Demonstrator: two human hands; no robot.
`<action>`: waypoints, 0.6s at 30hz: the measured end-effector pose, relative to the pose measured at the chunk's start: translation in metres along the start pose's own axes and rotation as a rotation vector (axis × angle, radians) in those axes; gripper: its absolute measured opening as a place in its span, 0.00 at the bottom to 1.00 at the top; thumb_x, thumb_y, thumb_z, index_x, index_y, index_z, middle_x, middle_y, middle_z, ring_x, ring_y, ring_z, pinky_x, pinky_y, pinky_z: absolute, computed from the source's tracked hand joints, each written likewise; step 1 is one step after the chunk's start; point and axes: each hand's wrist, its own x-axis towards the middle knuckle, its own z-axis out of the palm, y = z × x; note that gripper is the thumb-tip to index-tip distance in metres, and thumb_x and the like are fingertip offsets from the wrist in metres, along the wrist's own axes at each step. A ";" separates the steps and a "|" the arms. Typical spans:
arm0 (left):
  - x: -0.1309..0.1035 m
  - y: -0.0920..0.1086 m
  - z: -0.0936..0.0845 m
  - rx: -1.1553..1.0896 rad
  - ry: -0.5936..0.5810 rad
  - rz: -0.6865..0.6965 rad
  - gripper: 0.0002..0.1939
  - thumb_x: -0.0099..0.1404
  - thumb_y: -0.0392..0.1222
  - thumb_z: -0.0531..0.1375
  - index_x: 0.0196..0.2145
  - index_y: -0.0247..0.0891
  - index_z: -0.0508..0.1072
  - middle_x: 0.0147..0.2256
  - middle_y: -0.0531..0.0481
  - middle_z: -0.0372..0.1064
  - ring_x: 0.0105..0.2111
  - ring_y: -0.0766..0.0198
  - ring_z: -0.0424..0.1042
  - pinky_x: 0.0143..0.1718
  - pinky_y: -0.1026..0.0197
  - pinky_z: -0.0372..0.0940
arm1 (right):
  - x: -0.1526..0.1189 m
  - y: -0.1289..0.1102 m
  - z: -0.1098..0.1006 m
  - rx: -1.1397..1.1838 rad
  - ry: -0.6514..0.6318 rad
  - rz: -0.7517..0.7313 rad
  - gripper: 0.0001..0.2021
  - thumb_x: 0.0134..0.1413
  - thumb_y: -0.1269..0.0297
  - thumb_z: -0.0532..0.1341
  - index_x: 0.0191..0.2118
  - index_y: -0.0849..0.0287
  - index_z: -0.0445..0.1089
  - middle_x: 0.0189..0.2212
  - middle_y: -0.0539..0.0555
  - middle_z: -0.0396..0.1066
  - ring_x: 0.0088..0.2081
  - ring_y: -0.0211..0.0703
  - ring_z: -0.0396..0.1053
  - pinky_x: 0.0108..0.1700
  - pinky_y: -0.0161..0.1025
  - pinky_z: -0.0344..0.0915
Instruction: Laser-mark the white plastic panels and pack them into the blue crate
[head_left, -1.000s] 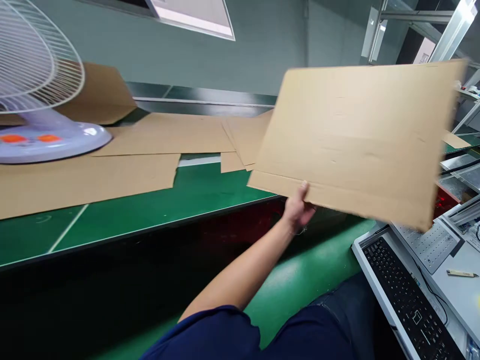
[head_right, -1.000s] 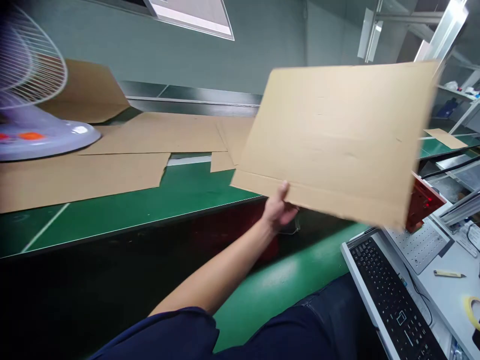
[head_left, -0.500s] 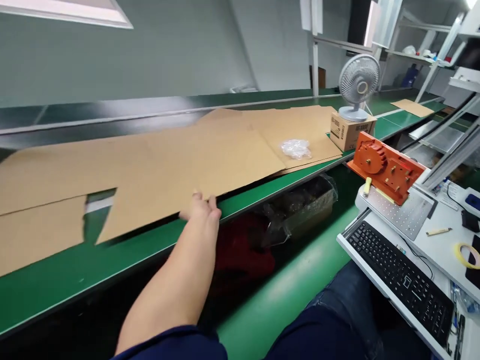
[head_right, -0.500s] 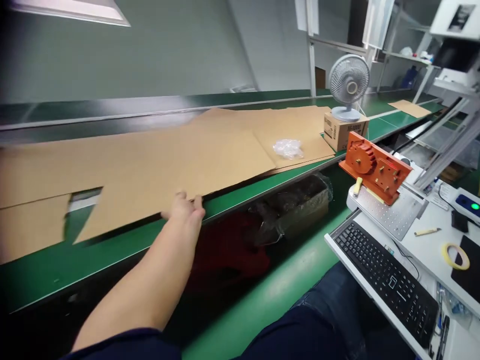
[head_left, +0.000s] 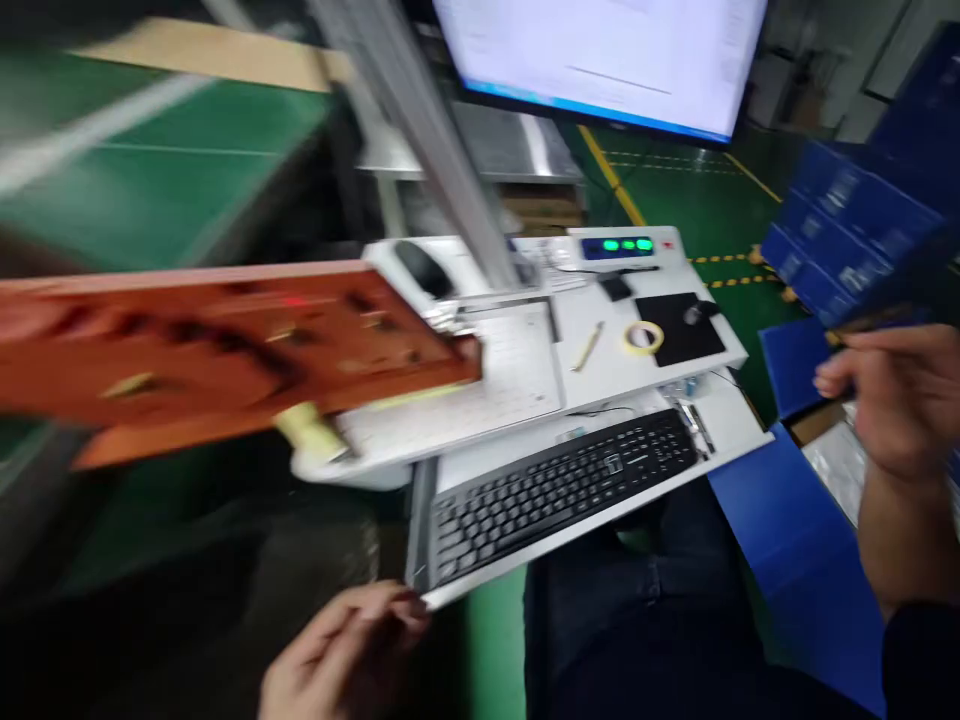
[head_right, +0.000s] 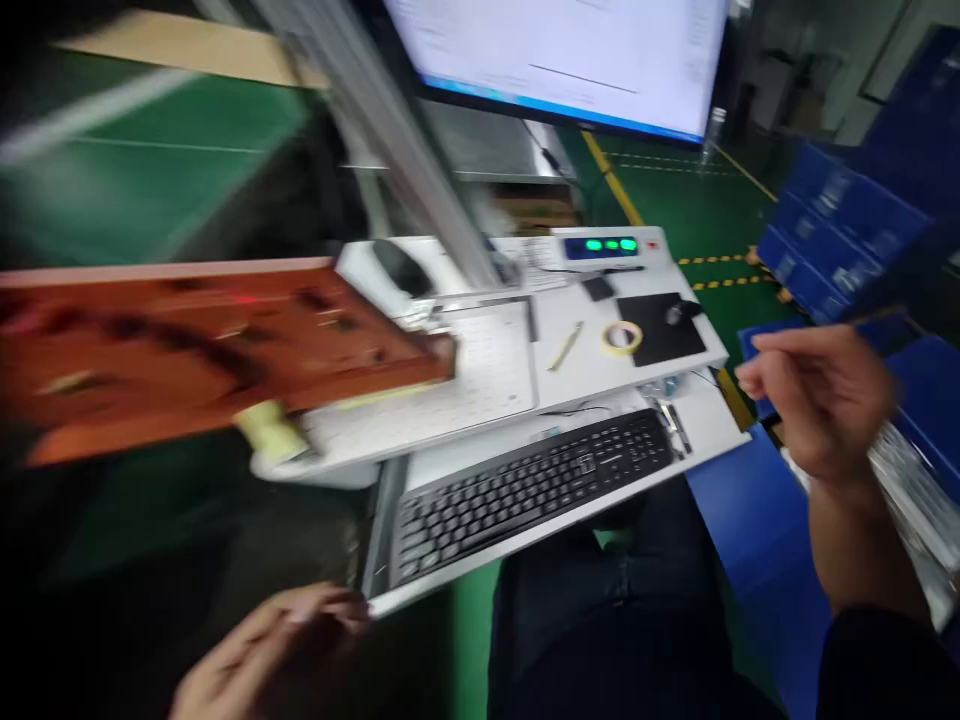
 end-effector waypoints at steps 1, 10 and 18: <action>-0.003 -0.004 0.033 0.052 -0.242 -0.041 0.15 0.55 0.60 0.72 0.25 0.49 0.81 0.24 0.50 0.74 0.26 0.52 0.70 0.26 0.53 0.66 | -0.009 0.014 -0.016 -0.036 0.049 0.051 0.20 0.71 0.43 0.70 0.57 0.51 0.77 0.44 0.55 0.80 0.45 0.49 0.81 0.47 0.46 0.80; -0.089 -0.041 0.224 0.260 -1.499 -0.199 0.26 0.66 0.67 0.71 0.47 0.41 0.82 0.38 0.45 0.76 0.37 0.55 0.73 0.43 0.55 0.70 | -0.198 0.193 -0.175 -0.604 0.326 0.983 0.14 0.71 0.53 0.71 0.45 0.60 0.78 0.46 0.56 0.81 0.51 0.50 0.79 0.62 0.54 0.74; -0.093 -0.048 0.237 0.391 -1.456 -0.194 0.27 0.64 0.68 0.72 0.48 0.44 0.83 0.43 0.44 0.78 0.45 0.48 0.75 0.49 0.52 0.71 | -0.308 0.232 -0.265 -0.944 0.431 1.415 0.15 0.74 0.56 0.70 0.58 0.57 0.76 0.60 0.60 0.74 0.59 0.53 0.75 0.62 0.55 0.75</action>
